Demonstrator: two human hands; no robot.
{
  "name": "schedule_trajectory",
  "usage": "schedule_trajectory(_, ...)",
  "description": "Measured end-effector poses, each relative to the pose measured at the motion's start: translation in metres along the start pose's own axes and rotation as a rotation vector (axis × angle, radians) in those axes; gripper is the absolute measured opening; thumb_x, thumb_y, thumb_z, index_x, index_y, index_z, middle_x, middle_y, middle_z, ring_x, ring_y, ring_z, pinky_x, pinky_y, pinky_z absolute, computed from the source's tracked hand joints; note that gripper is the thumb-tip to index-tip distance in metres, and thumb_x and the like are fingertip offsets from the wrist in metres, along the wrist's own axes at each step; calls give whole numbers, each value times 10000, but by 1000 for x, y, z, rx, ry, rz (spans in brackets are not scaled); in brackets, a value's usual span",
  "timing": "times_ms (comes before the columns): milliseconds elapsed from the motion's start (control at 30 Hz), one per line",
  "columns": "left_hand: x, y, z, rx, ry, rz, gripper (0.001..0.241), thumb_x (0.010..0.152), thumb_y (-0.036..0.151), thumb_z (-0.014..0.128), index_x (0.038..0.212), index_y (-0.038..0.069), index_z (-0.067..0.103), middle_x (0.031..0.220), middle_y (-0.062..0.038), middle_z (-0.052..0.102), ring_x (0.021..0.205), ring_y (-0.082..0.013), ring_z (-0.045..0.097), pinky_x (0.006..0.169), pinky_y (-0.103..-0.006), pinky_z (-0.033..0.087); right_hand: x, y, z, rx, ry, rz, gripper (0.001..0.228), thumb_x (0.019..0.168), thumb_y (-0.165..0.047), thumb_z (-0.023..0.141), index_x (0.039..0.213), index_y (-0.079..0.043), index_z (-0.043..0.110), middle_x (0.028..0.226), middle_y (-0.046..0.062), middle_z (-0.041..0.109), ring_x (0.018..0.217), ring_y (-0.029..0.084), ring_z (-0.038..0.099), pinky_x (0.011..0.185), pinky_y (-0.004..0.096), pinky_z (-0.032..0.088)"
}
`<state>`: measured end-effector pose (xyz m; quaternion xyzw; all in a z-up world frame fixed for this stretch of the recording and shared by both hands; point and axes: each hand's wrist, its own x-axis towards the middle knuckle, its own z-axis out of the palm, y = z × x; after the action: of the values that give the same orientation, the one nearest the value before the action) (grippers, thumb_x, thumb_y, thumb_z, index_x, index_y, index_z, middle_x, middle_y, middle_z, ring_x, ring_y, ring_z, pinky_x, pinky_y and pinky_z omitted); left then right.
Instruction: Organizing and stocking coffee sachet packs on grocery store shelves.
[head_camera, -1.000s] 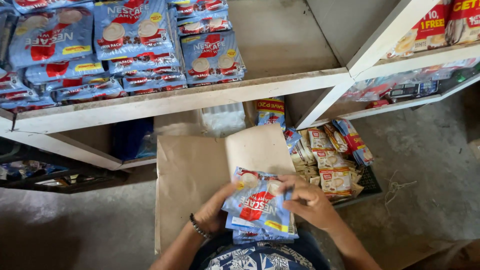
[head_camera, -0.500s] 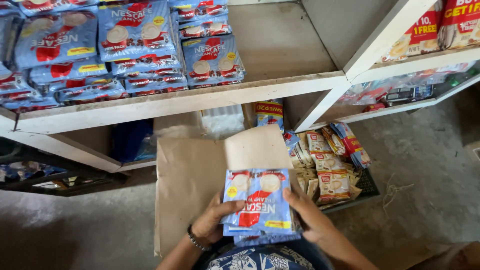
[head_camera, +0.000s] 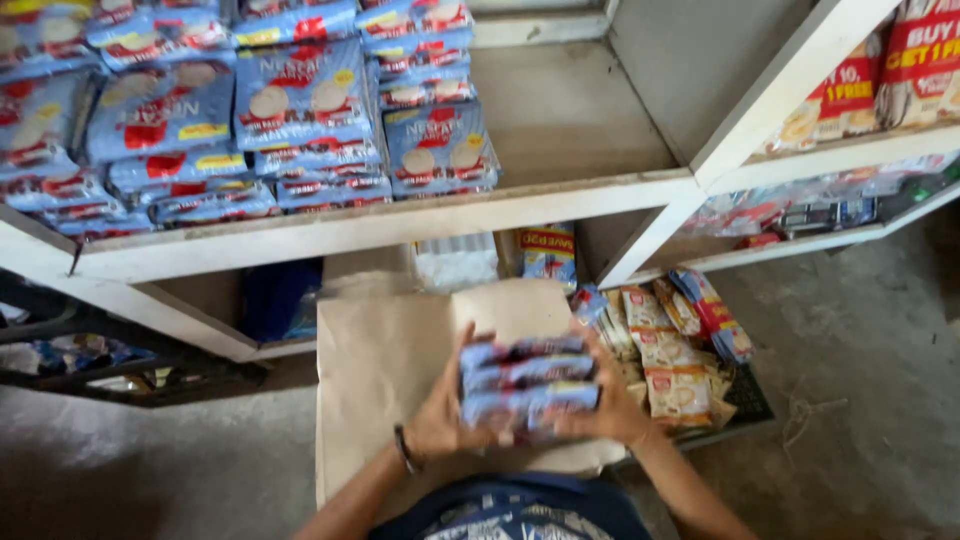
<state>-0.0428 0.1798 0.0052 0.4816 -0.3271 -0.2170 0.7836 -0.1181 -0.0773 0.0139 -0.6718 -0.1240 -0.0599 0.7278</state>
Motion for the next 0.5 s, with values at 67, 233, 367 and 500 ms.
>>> schedule_trajectory(67, -6, 0, 5, 100, -2, -68, 1460, 566, 254, 955, 1616, 82, -45, 1632, -213, 198, 1461, -422, 380, 1176, -550, 390, -8, -2, 5, -103, 38, 116, 1478, 436, -325, 1001, 1620, -97, 145, 1514, 152, 496, 1352, 343, 552, 1197, 488, 414)
schedule_trajectory(233, -1, -5, 9, 202, 14, -31, 1514, 523, 358, 973, 1609, 75, -42, 1641, -263, 177, 1488, -437, 326, 1200, -534, 327, -7, -5, 3, -347, -42, -15, 1080, 513, -389, 971, 1443, -57, 534, 1645, 190, 332, 1472, 371, 409, 1218, 466, 309)
schedule_trajectory(367, 5, -1, 8, 297, -41, -40, 1464, 576, 257, 971, 1613, 108, -52, 1550, -197, 432, 1407, -367, 503, 1165, -480, 430, -27, 41, -14, -149, 48, 122, 1025, 546, -232, 999, 1425, -52, 503, 1397, 112, 632, 1203, 267, 650, 1066, 413, 499)
schedule_trajectory(500, 3, 19, 26, 210, 20, -135, 1344, 562, 232, 963, 1587, 93, 105, 1454, -192, 582, 1221, -338, 669, 984, -452, 607, -21, 18, 4, -305, 108, -177, 675, 690, -309, 878, 1286, -149, 604, 1206, 31, 697, 1139, 222, 603, 1064, 412, 435)
